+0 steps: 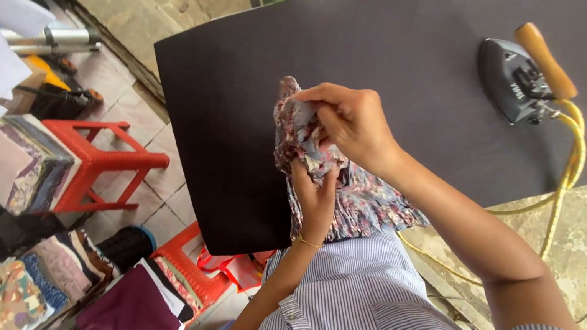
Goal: The person irons a floral-patterned dress on a black ironing board. They smooth the fabric with their hands, use a steam iron to press the garment, and repeatedly reposition the dress to iron different sections.
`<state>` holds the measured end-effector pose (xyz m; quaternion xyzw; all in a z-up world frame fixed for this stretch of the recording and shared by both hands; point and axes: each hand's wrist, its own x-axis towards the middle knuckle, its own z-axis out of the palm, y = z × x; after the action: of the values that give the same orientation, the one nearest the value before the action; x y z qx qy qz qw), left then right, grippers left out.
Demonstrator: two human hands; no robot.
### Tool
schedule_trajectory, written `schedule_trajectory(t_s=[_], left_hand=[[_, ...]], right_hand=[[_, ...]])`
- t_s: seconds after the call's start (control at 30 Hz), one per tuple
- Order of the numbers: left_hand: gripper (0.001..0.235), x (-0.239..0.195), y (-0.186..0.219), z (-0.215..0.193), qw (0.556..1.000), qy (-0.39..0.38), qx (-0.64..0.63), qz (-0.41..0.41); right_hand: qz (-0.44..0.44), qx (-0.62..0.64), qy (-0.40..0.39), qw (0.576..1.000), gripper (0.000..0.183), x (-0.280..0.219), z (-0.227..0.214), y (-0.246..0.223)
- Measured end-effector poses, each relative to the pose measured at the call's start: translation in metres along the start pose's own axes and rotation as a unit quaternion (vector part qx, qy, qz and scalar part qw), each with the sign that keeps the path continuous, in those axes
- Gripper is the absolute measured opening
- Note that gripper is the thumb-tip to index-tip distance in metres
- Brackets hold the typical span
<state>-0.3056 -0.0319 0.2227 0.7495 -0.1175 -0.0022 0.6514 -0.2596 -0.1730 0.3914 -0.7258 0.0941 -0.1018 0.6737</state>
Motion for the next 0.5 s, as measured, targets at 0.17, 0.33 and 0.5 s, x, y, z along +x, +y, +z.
schedule_trajectory(t_s=[0.17, 0.33, 0.5], left_hand=[[0.047, -0.018, 0.003, 0.032, 0.996, -0.036, 0.019, 0.080], [0.025, -0.069, 0.026, 0.059, 0.963, -0.157, 0.157, 0.156], [0.045, -0.120, 0.107, 0.088, 0.885, -0.382, 0.213, 0.157]], right_hand=[[-0.002, 0.035, 0.161, 0.986, 0.040, -0.054, -0.079, -0.005], [0.021, -0.042, 0.373, 0.927, 0.031, -0.167, -0.184, -0.009], [-0.127, -0.352, 0.449, 0.811, 0.027, -0.368, -0.323, 0.051]])
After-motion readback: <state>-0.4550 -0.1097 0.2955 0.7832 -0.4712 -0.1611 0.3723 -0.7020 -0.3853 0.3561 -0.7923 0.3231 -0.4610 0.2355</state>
